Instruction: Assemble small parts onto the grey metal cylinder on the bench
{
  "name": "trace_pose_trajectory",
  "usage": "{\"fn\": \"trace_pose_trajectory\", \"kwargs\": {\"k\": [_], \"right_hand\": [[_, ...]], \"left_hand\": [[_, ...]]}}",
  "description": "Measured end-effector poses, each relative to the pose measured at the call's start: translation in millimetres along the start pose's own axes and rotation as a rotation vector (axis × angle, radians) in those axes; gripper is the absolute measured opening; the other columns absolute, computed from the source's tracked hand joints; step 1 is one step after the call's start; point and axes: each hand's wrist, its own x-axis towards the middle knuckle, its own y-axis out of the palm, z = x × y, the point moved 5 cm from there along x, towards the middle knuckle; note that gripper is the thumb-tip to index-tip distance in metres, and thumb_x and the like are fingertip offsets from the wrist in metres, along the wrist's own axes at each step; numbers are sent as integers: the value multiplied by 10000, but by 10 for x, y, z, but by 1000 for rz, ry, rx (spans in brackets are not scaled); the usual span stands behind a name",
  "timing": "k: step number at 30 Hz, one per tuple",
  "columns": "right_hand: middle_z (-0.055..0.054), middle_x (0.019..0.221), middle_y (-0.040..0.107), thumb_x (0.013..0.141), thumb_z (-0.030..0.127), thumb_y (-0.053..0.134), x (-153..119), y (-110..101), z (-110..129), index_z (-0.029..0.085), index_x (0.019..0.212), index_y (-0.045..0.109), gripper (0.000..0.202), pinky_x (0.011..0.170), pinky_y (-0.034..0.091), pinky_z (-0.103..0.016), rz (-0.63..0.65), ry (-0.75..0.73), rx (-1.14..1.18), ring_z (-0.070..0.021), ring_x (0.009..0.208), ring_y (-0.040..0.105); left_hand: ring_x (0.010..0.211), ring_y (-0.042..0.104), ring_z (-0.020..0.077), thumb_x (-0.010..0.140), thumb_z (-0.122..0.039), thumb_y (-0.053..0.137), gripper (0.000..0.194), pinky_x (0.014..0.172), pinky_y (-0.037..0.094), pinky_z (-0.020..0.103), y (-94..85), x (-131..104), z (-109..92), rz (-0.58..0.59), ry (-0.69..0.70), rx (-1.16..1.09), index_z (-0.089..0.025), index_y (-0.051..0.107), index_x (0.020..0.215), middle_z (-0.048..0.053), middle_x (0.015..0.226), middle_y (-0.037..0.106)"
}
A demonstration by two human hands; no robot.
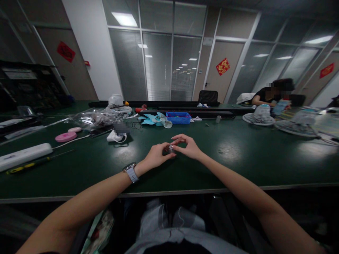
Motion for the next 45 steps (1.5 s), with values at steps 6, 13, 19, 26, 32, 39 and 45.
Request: {"fn": "trace_pose_trajectory", "kwargs": {"k": [6, 13, 19, 26, 32, 39, 45], "right_hand": [[-55, 861, 728, 736, 328, 717, 28, -8, -23, 181, 1027, 588, 350, 835, 536, -366, -56, -1, 39, -197, 834, 707], [-54, 784, 724, 637, 350, 789, -16, -220, -345, 164, 758, 533, 339, 834, 536, -394, 152, 252, 202, -244, 935, 700], [-46, 711, 692, 564, 313, 823, -166, -183, -512, 152, 631, 471, 393, 820, 537, -382, 472, 423, 218, -275, 1022, 668], [-66, 745, 712, 545, 269, 836, -161, -169, -559, 154, 624, 450, 411, 802, 542, -391, 441, 431, 264, -256, 961, 690], [-57, 824, 739, 594, 286, 818, -13, -197, -456, 168, 650, 457, 385, 859, 530, -394, 76, 303, 386, -210, 937, 698], [-89, 903, 728, 666, 362, 775, 44, -2, -203, 170, 689, 488, 346, 815, 549, -390, 33, 178, 319, -220, 934, 694], [-95, 849, 718, 704, 386, 744, 30, 23, -103, 167, 683, 502, 327, 757, 548, -386, 54, 124, 196, -242, 904, 696]], "left_hand": [[824, 648, 196, 762, -470, 658, 387, 741, 496, 299, -8, 0, -2, -15, -10, 10, -201, 634, 1041, 45, 922, 701], [848, 653, 191, 758, -475, 658, 404, 770, 506, 296, -6, 2, 1, 1, -33, -16, -213, 636, 1065, 42, 949, 705], [851, 651, 196, 755, -490, 656, 432, 768, 509, 306, -5, -2, 16, -7, -35, -2, -213, 629, 1085, 49, 965, 702], [845, 651, 195, 756, -480, 661, 429, 767, 509, 309, 4, -2, 24, -12, -34, -13, -201, 628, 1081, 56, 959, 701], [844, 644, 191, 765, -480, 651, 414, 768, 500, 305, 4, 2, 8, 11, -24, -35, -207, 628, 1075, 48, 959, 700], [834, 643, 194, 765, -493, 648, 432, 739, 490, 295, 5, 1, 0, 11, -30, -4, -194, 625, 1075, 53, 953, 701], [813, 645, 191, 764, -492, 649, 430, 715, 490, 289, 8, 9, -1, 16, -29, -13, -188, 626, 1066, 53, 943, 702]]}}
